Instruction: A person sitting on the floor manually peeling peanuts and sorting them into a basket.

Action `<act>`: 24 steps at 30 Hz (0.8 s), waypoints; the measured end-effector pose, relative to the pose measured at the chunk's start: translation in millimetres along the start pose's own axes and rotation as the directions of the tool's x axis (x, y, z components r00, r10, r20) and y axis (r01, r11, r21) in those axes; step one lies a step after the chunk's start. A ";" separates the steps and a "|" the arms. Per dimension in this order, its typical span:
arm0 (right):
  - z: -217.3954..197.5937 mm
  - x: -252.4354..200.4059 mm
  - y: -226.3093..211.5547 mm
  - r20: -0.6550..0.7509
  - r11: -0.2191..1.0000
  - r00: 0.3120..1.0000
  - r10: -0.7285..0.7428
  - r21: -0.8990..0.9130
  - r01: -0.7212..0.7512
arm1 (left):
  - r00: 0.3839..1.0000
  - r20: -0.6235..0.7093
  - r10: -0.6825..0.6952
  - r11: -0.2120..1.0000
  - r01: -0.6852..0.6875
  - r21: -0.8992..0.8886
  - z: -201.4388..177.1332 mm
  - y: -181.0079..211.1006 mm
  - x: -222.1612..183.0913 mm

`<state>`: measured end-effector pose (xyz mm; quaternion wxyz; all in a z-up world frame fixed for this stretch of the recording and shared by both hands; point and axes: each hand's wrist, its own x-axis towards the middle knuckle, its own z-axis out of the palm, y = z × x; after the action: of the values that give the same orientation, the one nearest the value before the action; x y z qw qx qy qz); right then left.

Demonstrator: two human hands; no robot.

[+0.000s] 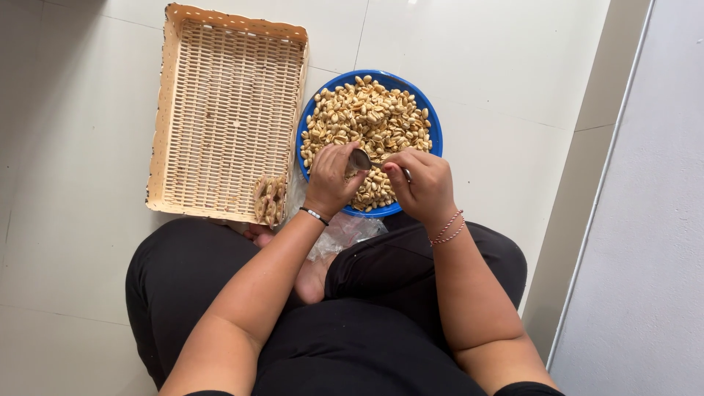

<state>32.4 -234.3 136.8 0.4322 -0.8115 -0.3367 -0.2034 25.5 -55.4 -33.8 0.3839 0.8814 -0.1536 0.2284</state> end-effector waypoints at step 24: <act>-22.2 -45.7 94.2 -0.023 0.816 0.816 0.578 0.013 -0.578 | 0.960 0.170 -0.223 0.973 0.208 0.103 -24.4 -15.9 -5.4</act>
<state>68.0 -307.5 67.3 0.4798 -0.8716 -0.0697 -0.0726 21.0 -26.1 -31.5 0.3535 0.9253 -0.0810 0.1108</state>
